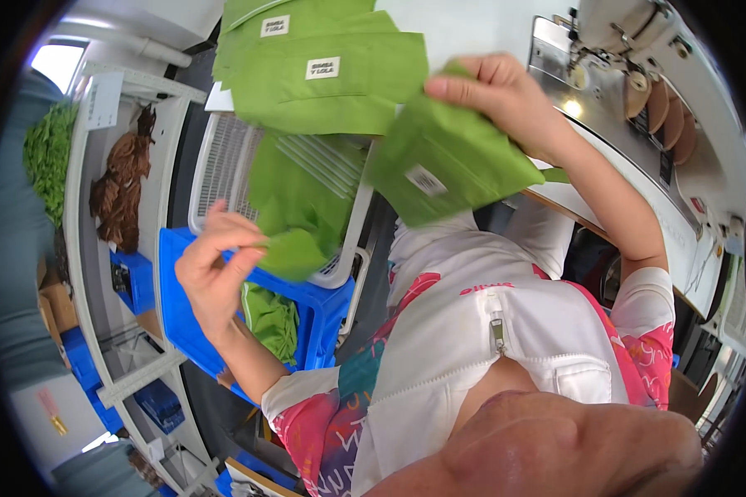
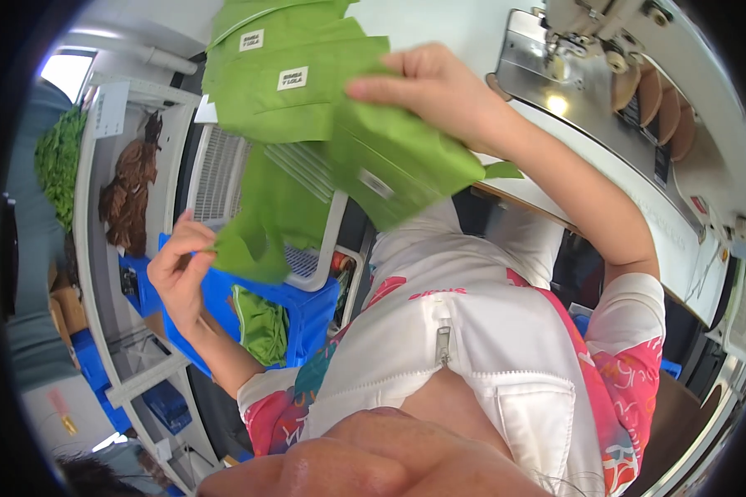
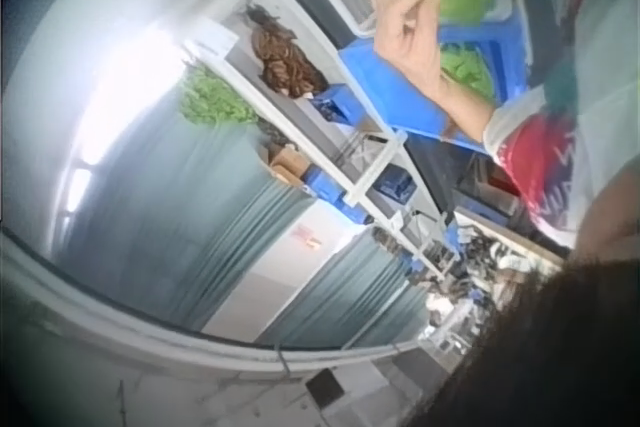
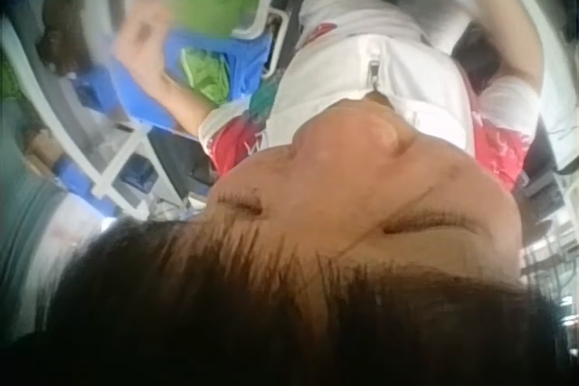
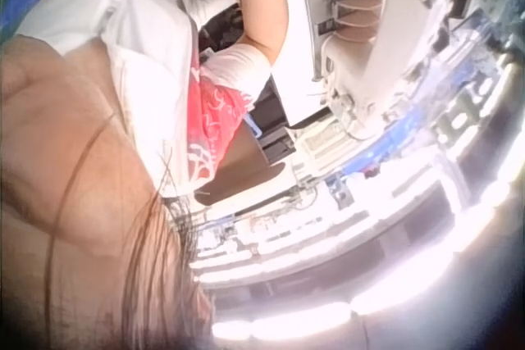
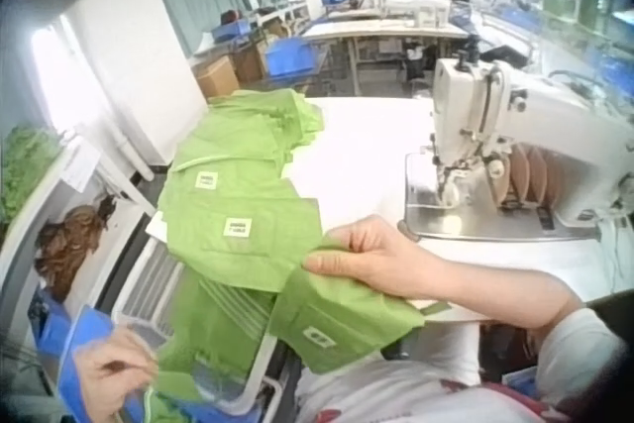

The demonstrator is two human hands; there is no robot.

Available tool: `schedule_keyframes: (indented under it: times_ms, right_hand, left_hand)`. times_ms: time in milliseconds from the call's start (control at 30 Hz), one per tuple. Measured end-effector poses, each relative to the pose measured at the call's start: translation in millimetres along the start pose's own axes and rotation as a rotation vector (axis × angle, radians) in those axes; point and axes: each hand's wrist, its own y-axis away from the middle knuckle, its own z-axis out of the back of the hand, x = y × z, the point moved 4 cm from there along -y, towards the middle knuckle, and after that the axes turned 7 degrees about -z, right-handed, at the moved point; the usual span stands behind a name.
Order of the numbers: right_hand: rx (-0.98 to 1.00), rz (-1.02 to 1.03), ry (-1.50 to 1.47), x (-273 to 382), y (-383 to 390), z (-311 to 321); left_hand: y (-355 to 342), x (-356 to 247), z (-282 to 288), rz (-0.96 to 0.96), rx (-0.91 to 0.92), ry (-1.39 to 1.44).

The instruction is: Sewing and assembling green fabric pouches using an industrial sewing machine.

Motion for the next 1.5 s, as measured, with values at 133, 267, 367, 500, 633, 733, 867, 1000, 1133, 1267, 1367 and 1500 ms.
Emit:
schedule_keyframes:
  times_ms: [133,267,367,500,633,733,867,1000,1133,1267,1367,1500]
  right_hand:
    - [0.042,0.213,0.588,-23,25,39]
    - [-0.04,0.294,0.62,-4,62,54]
    - [-0.126,0.357,0.544,22,93,62]
    - [-0.218,0.399,0.562,36,121,78]
    - [-0.339,0.165,0.643,34,142,98]
    - [-0.4,0.437,0.724,20,156,91]
    - [-0.482,0.303,0.526,-6,160,97]
    - [-0.547,0.267,0.532,-30,153,104]
    - [-0.586,0.323,0.682,-35,151,100]
    - [-0.557,0.289,0.696,-34,149,99]
    - [-0.539,0.28,0.702,-34,148,103]
    - [-0.461,0.168,0.596,-31,145,107]
  left_hand:
    - [-49,-36,-93,0.048,0.178,0.488]
    - [-81,-54,-170,-0.088,0.201,0.529]
    - [-105,-58,-205,-0.128,0.035,0.766]
    - [-115,-77,-230,-0.011,0.133,0.982]
    - [-110,-87,-250,-0.012,0.024,0.897]
    - [-100,-89,-265,0.035,-0.004,0.927]
    - [-83,-81,-283,0.096,-0.045,0.913]
    - [-86,-87,-287,-0.362,-0.252,0.351]
    - [-82,-87,-293,-0.46,-0.198,0.107]
    - [-83,-89,-292,-0.505,-0.15,-0.006]
    - [-91,-85,-290,-0.491,-0.142,0.037]
    - [-92,-56,-301,0.204,0.218,0.871]
